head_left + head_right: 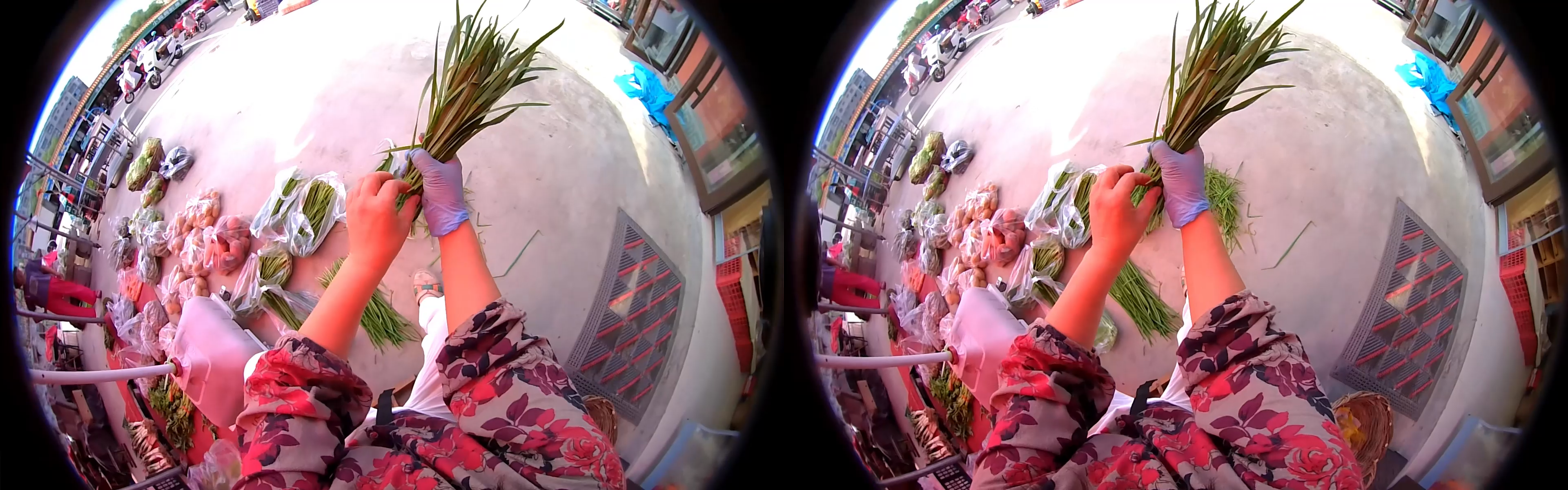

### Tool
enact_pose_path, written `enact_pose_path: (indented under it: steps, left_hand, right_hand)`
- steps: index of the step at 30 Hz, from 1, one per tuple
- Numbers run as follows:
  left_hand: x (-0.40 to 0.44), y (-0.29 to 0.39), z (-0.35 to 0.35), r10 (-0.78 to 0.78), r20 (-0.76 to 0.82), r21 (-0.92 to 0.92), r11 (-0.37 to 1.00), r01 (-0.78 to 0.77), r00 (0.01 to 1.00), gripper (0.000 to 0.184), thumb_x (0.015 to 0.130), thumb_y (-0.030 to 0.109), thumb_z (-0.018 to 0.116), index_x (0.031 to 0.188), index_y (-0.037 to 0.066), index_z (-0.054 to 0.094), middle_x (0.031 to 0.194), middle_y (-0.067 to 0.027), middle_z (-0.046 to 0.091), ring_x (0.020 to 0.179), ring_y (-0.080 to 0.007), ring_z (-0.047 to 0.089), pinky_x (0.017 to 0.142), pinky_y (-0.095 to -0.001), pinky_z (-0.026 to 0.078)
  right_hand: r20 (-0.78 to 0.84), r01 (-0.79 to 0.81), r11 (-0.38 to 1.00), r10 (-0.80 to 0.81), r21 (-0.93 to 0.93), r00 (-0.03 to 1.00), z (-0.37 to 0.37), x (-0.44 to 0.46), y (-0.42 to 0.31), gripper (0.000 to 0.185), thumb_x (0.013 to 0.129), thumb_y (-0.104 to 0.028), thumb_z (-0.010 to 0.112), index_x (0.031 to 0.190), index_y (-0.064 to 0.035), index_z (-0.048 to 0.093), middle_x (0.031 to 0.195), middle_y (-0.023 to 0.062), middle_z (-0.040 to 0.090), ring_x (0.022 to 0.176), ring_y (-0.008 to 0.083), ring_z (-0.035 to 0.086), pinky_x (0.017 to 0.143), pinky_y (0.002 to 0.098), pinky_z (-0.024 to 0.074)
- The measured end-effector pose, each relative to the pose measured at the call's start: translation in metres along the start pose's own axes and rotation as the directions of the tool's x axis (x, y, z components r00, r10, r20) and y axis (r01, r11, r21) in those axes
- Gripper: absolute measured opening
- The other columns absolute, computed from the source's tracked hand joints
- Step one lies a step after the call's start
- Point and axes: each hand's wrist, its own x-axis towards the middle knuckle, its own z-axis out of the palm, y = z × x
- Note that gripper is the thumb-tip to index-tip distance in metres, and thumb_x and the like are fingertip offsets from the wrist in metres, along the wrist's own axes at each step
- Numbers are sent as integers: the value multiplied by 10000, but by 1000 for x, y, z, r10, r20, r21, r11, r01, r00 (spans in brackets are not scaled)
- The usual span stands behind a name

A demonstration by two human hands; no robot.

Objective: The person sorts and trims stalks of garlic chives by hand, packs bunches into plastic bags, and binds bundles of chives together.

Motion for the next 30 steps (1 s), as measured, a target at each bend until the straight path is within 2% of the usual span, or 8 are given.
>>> enact_pose_path:
  steps: [7, 12, 16, 19, 21, 26, 28, 30]
  left_hand:
    - [-11, -8, -6, -295, 152, -306, 894, 329, 943, 108, 702, 93, 659, 729, 5, 603, 832, -105, 592, 730, -255, 574, 670, -339, 457]
    - [-55, -48, -40, -373, 243, -225, 876, 426, 896, 136, 711, 109, 639, 764, -10, 602, 779, -118, 596, 694, -221, 587, 669, -296, 467]
    - [-114, -97, -94, -692, 269, -218, 634, 742, 670, 168, 824, 160, 615, 876, 1, 592, 762, -17, 603, 689, -66, 551, 631, -218, 437]
    - [-175, -152, -126, -880, 279, -470, 223, 854, 384, 150, 864, 207, 588, 918, 68, 569, 813, -10, 605, 745, -104, 601, 642, -221, 435]
    - [-204, -167, -145, -942, 285, -562, -16, 827, 176, 136, 889, 220, 552, 922, 89, 541, 857, -25, 610, 802, -144, 624, 663, -245, 457]
    - [-270, -182, -143, -916, 402, -682, -296, 669, 4, 132, 898, 203, 531, 946, 80, 524, 866, -43, 604, 787, -164, 618, 643, -279, 475]
    - [-291, -183, -137, -896, 444, -687, -360, 632, -27, 127, 897, 206, 532, 922, 81, 528, 851, -32, 593, 772, -147, 611, 628, -265, 468]
    - [-311, -185, -138, -894, 440, -699, -397, 595, -80, 113, 887, 185, 545, 917, 78, 528, 836, -25, 596, 746, -134, 605, 613, -250, 465]
  right_hand:
    - [-7, 28, 998, -29, -57, 1000, 0, 5, 6, 121, 699, -15, 582, 799, -24, 516, 633, 24, 524, 502, 132, 517, 477, 273, 433]
    - [39, 8, 996, -4, -89, 999, 2, 8, 22, 131, 685, 6, 575, 800, -4, 512, 621, 51, 532, 486, 163, 531, 469, 285, 451]
    - [162, -152, 940, 208, -304, 964, 14, -2, 47, 78, 688, -31, 576, 726, 25, 536, 578, 70, 533, 467, 174, 533, 463, 287, 445]
    - [260, -225, 869, 364, -442, 894, 29, -24, 79, 106, 677, -49, 593, 743, 20, 546, 606, 60, 533, 495, 148, 519, 476, 280, 432]
    - [296, -236, 819, 434, -524, 850, 37, -42, 103, 122, 671, -61, 603, 751, 15, 552, 625, 53, 533, 514, 133, 508, 482, 276, 424]
    - [235, -225, 592, 598, -774, 766, 10, -70, 182, 183, 657, -87, 609, 806, 12, 571, 656, 58, 548, 546, 129, 511, 503, 276, 431]
    - [183, -181, 451, 650, -874, 738, -4, -82, 210, 221, 658, -124, 609, 830, 12, 575, 672, 87, 572, 562, 151, 537, 533, 287, 448]
    - [339, 339, 103, 540, -935, 770, -32, -100, 248, 393, 639, -245, 601, 957, -15, 570, 877, 208, 624, 790, 324, 612, 725, 361, 477]
